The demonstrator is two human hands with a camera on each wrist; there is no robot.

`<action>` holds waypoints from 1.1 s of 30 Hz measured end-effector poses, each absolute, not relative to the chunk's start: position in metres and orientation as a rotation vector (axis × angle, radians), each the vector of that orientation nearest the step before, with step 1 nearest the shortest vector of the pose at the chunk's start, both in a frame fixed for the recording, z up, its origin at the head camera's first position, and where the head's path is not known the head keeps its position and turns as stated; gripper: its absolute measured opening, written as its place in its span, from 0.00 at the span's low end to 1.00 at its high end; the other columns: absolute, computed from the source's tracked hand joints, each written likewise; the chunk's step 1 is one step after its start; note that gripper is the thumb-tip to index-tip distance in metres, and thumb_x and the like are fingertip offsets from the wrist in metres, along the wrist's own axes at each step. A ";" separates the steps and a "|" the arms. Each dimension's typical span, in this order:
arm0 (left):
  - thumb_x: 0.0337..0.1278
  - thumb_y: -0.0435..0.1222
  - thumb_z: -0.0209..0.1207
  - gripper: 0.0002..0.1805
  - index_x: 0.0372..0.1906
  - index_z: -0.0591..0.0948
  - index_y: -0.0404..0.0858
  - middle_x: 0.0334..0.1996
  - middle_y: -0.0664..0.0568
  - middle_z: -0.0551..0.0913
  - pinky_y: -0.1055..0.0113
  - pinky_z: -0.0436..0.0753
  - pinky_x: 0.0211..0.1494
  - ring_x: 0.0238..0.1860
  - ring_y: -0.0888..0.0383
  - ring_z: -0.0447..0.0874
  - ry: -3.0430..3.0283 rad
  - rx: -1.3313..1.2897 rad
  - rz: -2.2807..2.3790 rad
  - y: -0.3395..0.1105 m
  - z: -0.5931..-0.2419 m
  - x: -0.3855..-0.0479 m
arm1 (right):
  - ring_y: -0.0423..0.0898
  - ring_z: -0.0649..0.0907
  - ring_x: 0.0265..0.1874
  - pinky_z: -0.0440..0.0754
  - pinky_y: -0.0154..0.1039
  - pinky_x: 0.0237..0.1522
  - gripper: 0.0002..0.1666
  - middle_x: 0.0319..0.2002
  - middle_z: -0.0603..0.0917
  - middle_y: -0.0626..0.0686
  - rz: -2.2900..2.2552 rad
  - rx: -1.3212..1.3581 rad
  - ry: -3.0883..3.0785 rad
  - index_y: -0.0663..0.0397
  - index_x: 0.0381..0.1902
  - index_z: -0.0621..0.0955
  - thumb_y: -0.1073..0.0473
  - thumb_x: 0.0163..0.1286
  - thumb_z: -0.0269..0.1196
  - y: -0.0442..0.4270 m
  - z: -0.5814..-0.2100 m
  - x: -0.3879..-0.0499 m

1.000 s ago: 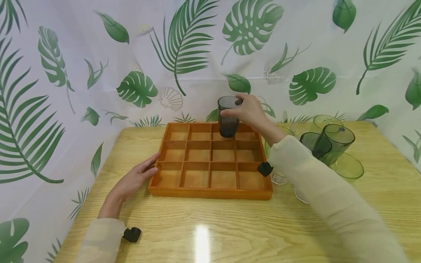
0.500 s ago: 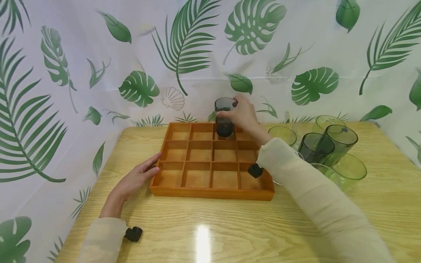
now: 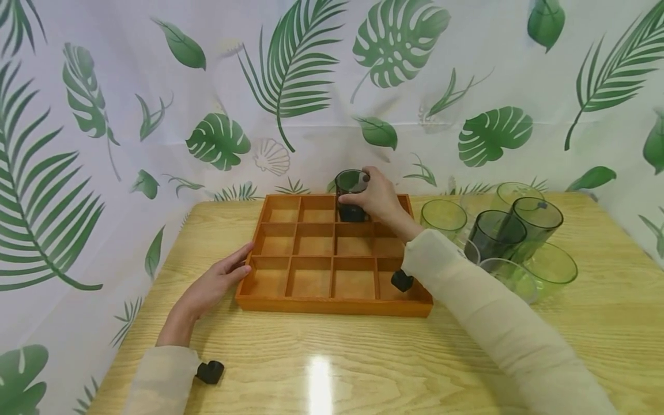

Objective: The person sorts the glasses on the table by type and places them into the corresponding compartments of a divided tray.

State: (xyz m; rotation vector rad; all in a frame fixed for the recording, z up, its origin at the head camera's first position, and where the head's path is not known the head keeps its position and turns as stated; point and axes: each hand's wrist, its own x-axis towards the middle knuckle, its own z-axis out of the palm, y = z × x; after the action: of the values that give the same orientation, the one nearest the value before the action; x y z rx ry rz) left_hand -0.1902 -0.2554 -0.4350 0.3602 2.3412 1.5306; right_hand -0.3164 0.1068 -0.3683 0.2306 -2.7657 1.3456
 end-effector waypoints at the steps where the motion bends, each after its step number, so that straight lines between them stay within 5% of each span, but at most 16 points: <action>1: 0.84 0.42 0.46 0.34 0.85 0.50 0.44 0.83 0.44 0.45 0.39 0.45 0.80 0.82 0.41 0.39 2.338 0.359 1.533 -0.256 -0.435 -0.191 | 0.63 0.72 0.68 0.72 0.56 0.69 0.58 0.73 0.68 0.68 1.354 0.218 -2.779 0.68 0.77 0.60 0.51 0.61 0.79 0.107 -0.367 -0.316; 8: 0.85 0.42 0.45 0.33 0.85 0.50 0.46 0.83 0.45 0.45 0.39 0.45 0.80 0.82 0.42 0.40 2.332 0.356 1.532 -0.256 -0.436 -0.191 | 0.64 0.68 0.72 0.67 0.56 0.73 0.60 0.75 0.63 0.70 1.407 0.212 -2.770 0.70 0.79 0.54 0.48 0.66 0.75 0.110 -0.357 -0.310; 33: 0.85 0.42 0.46 0.34 0.85 0.50 0.46 0.84 0.46 0.45 0.39 0.44 0.80 0.82 0.42 0.39 2.336 0.349 1.525 -0.255 -0.436 -0.192 | 0.62 0.71 0.70 0.74 0.56 0.68 0.56 0.74 0.66 0.68 1.584 0.181 -2.745 0.66 0.80 0.56 0.46 0.69 0.72 0.135 -0.345 -0.293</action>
State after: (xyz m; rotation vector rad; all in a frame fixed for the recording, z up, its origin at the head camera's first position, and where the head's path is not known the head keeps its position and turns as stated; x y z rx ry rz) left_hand -0.1916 -0.2552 -0.4360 0.3486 2.3364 1.5251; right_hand -0.2932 0.1352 -0.3452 0.1809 -2.7452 1.5838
